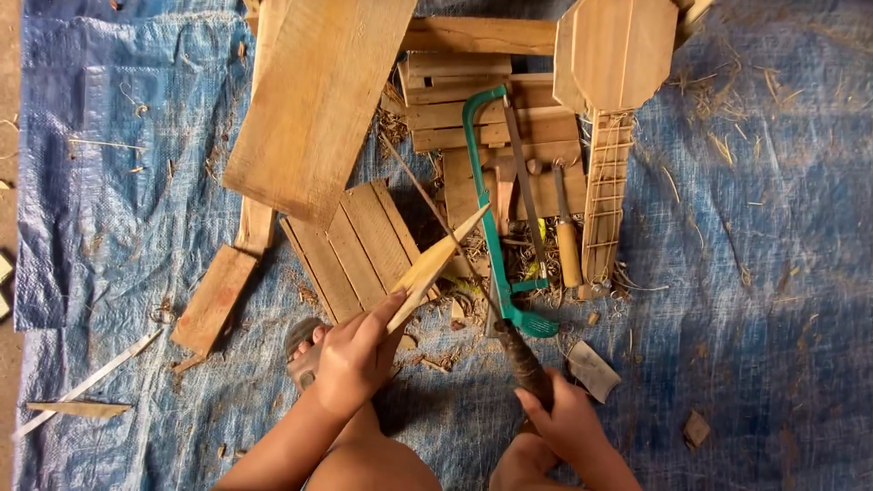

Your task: The person sits on a blue tarp and uses a chisel to carve and shape a small wooden piece. They hold the wood with one hand and strike the chisel with the other, removing shavings and refining the edges.

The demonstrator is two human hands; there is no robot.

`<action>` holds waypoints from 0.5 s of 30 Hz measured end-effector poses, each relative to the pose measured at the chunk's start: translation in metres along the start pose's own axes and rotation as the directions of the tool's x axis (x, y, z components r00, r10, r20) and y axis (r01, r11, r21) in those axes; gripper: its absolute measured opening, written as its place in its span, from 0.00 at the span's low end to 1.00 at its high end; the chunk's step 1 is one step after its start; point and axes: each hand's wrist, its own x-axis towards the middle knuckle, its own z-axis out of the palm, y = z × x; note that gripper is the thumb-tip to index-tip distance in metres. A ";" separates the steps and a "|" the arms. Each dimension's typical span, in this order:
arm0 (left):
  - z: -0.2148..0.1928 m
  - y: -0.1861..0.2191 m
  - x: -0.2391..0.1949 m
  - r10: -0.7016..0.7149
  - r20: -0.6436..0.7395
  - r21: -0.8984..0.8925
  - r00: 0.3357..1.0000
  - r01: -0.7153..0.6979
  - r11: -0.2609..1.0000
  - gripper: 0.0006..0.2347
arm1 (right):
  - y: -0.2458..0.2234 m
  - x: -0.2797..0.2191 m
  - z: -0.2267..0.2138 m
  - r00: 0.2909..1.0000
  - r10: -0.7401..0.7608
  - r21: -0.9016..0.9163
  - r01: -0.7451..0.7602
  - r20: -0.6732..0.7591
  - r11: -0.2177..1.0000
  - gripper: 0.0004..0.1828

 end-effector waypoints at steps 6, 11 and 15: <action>0.027 -0.041 -0.035 -0.137 0.130 0.061 0.982 0.129 0.990 0.13 | -0.019 0.013 0.010 0.987 0.102 -0.090 -0.091 0.126 0.992 0.26; 0.027 -0.035 -0.027 -0.102 0.103 0.115 0.989 0.090 0.989 0.16 | -0.006 0.024 0.013 0.995 0.040 -0.159 -0.024 0.096 0.987 0.26; 0.029 -0.032 -0.027 -0.104 0.097 0.177 0.990 0.086 0.980 0.15 | -0.002 0.023 0.020 1.000 0.013 -0.218 -0.008 0.021 0.976 0.24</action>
